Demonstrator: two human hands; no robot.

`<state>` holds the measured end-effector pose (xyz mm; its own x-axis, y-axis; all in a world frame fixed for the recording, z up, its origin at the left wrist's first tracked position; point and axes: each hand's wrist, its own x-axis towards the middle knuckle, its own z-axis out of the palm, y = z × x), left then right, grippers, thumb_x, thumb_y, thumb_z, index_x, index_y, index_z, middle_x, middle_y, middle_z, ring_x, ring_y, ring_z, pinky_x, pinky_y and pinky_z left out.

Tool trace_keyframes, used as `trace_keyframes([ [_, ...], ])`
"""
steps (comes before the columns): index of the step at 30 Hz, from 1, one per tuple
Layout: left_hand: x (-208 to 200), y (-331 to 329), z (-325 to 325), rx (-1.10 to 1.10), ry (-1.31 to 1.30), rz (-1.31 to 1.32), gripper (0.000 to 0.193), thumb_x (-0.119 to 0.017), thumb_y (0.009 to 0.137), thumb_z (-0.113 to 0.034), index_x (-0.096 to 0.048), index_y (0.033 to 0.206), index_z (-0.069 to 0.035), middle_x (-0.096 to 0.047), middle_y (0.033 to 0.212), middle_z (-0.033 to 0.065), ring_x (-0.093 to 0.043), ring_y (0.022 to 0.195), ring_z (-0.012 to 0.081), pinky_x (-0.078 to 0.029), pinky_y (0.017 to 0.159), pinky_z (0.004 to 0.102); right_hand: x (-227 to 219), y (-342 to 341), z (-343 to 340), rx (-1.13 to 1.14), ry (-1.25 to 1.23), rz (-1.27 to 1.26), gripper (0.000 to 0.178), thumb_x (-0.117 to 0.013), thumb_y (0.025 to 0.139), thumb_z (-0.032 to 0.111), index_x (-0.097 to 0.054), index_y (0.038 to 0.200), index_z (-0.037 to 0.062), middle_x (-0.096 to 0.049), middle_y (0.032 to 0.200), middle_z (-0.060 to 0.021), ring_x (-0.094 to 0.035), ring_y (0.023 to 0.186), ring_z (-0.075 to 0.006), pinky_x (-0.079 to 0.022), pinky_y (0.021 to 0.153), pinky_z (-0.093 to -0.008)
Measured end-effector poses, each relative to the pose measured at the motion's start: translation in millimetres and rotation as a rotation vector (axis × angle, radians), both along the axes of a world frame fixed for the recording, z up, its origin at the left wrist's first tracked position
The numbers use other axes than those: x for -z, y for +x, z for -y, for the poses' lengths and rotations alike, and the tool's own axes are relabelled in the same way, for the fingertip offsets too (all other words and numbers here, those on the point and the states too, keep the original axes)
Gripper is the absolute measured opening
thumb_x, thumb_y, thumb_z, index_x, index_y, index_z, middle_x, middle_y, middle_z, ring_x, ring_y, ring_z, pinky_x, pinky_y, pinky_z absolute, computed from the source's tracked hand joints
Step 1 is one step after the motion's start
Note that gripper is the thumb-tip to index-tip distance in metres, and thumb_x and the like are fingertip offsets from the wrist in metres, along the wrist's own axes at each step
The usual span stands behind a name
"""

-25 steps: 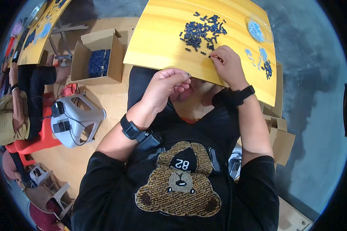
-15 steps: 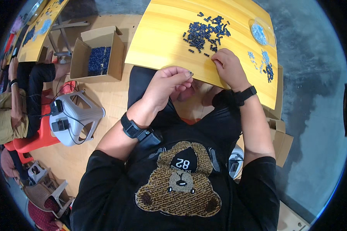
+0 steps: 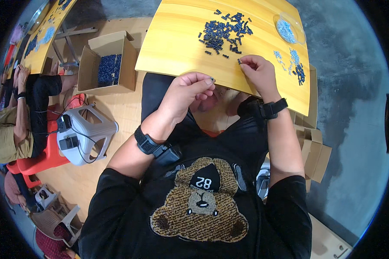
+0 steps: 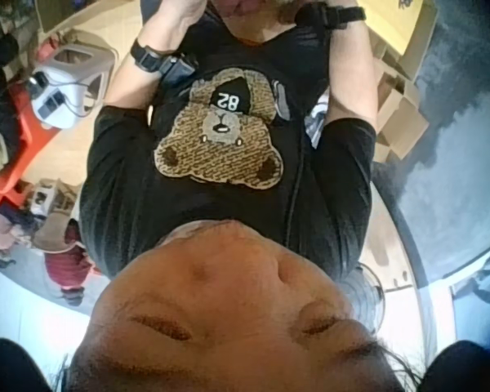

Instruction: Assembling small black plastic components by hand at a table.

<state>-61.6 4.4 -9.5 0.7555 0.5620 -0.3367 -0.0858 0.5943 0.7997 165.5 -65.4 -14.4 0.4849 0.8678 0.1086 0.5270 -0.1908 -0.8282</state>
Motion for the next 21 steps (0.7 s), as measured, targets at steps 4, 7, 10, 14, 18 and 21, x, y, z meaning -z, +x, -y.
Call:
trace_keyframes([
  [4, 1, 1, 0, -0.002, 0.000, -0.007, 0.010, -0.056, 0.087, -0.014, -0.061, 0.092, -0.006, -0.066, 0.085, 0.0058, -0.060, 0.072, 0.0098, -0.046, 0.065, 0.0205, -4, -5, -2, -0.016, 0.012, 0.182, 0.017, -0.064, 0.073, 0.010, -0.065, 0.087, 0.0005, -0.063, 0.078, -0.0133, -0.061, 0.067, -0.0212, -0.049, 0.064, -0.0285],
  [7, 2, 0, 0, -0.013, -0.006, -0.003, 0.010, -0.056, 0.087, -0.014, -0.061, 0.092, -0.006, -0.066, 0.084, 0.0056, -0.060, 0.071, 0.0095, -0.046, 0.065, 0.0204, -10, -10, -5, 0.012, -0.038, 0.289, 0.018, -0.065, 0.073, 0.014, -0.065, 0.085, -0.0002, -0.062, 0.077, -0.0145, -0.060, 0.068, -0.0250, -0.049, 0.065, -0.0316],
  [10, 1, 0, 0, -0.014, -0.016, 0.003, 0.010, -0.056, 0.087, -0.014, -0.061, 0.092, -0.006, -0.065, 0.084, 0.0052, -0.060, 0.072, 0.0093, -0.046, 0.065, 0.0203, -6, -10, -7, 0.015, -0.056, 0.411, 0.017, -0.063, 0.074, 0.016, -0.064, 0.081, -0.0004, -0.060, 0.076, -0.0160, -0.058, 0.071, -0.0300, -0.048, 0.068, -0.0366],
  [14, -4, 1, 0, -0.020, -0.002, -0.020, 0.011, -0.057, 0.087, -0.014, -0.061, 0.093, -0.006, -0.065, 0.084, 0.0046, -0.060, 0.072, 0.0093, -0.046, 0.065, 0.0202, -8, -10, -9, -0.035, -0.099, 0.577, 0.014, -0.060, 0.075, 0.014, -0.063, 0.078, 0.0001, -0.059, 0.077, -0.0170, -0.057, 0.076, -0.0331, -0.046, 0.070, -0.0406],
  [18, -3, 2, 0, -0.037, 0.014, -0.001, 0.012, -0.057, 0.088, -0.015, -0.060, 0.094, -0.005, -0.065, 0.084, 0.0040, -0.061, 0.074, 0.0098, -0.046, 0.065, 0.0201, -16, -15, -5, -0.075, -0.125, 0.515, 0.012, -0.058, 0.075, 0.011, -0.062, 0.077, 0.0006, -0.059, 0.076, -0.0166, -0.057, 0.074, -0.0326, -0.047, 0.068, -0.0391],
  [21, -1, 5, 1, -0.057, 0.046, 0.017, 0.014, -0.057, 0.088, -0.015, -0.060, 0.096, -0.004, -0.065, 0.083, 0.0041, -0.062, 0.075, 0.0106, -0.047, 0.065, 0.0207, -33, -38, 8, -0.114, -0.057, 0.243, 0.010, -0.058, 0.075, 0.010, -0.061, 0.077, 0.0004, -0.060, 0.075, -0.0159, -0.059, 0.071, -0.0316, -0.048, 0.065, -0.0367],
])
